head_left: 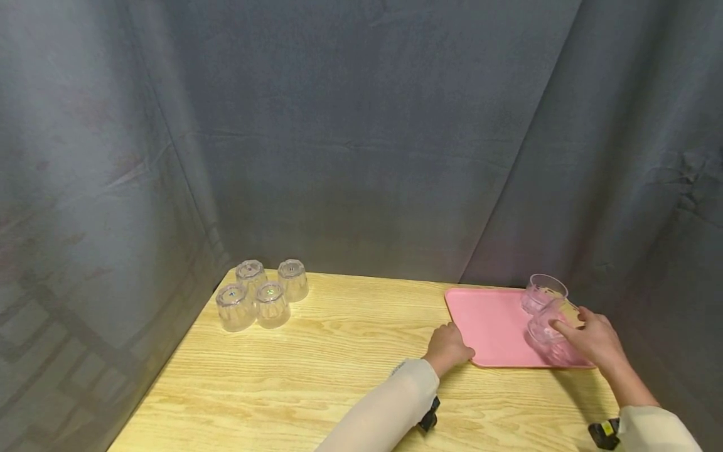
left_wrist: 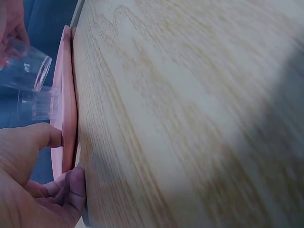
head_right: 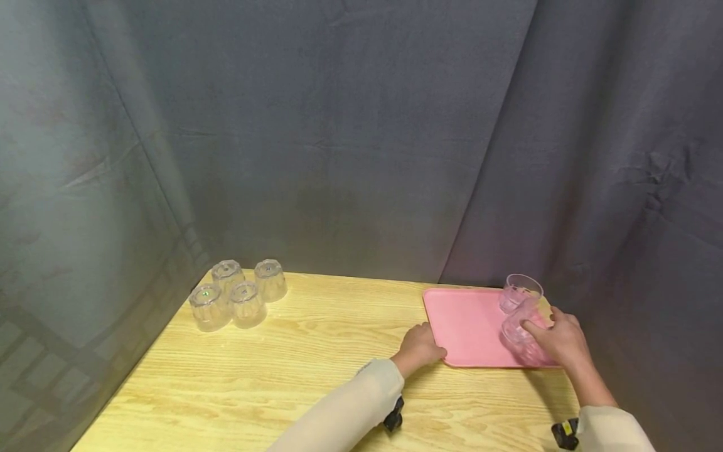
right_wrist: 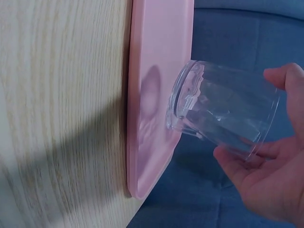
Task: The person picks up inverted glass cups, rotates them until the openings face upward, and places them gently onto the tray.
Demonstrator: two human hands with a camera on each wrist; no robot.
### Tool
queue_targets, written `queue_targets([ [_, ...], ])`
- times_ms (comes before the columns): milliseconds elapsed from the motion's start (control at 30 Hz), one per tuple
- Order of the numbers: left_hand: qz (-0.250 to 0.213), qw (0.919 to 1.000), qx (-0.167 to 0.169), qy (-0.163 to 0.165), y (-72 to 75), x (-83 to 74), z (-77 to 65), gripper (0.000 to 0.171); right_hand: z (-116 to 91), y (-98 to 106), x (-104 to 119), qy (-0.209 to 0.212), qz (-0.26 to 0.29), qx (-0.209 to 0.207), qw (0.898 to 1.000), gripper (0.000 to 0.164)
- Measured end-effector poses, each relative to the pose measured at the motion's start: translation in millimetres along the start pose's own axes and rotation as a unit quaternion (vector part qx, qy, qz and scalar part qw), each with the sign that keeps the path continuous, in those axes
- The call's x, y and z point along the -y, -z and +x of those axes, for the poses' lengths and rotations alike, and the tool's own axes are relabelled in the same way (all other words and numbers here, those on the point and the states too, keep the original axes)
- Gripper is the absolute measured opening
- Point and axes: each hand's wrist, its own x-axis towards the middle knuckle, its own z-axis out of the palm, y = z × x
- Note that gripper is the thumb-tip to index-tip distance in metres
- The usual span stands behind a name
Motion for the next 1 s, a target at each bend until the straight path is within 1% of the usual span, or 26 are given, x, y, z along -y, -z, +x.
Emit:
queue_targets([
  [100, -0.001, 1.0000, 0.000, 0.001, 1.3, -0.6, -0.2, 0.057, 1, 0, -3, 0.003, -0.005, 0.001, 1.000, 0.093],
  [233, -0.004, 1.0000, -0.002, 0.003, 3.6, -0.7, -2.5, 0.054, 3, 0, -7, -0.002, -0.009, 0.008, 1.000, 0.094],
  [500, -0.020, 0.9998, 0.002, 0.005, 3.6, -0.3, -4.0, 0.054, 9, 1, -14, -0.016, -0.021, 0.018, 0.999, 0.095],
  [867, -0.012, 0.9997, 0.011, 0.016, 1.9, -2.0, -3.4, 0.061, 14, 2, -22, -0.028, -0.033, 0.025, 0.999, 0.097],
  [1000, -0.013, 0.9997, 0.012, 0.018, 1.6, -2.6, -3.0, 0.062, 15, 2, -24, -0.037, -0.034, 0.035, 0.998, 0.100],
])
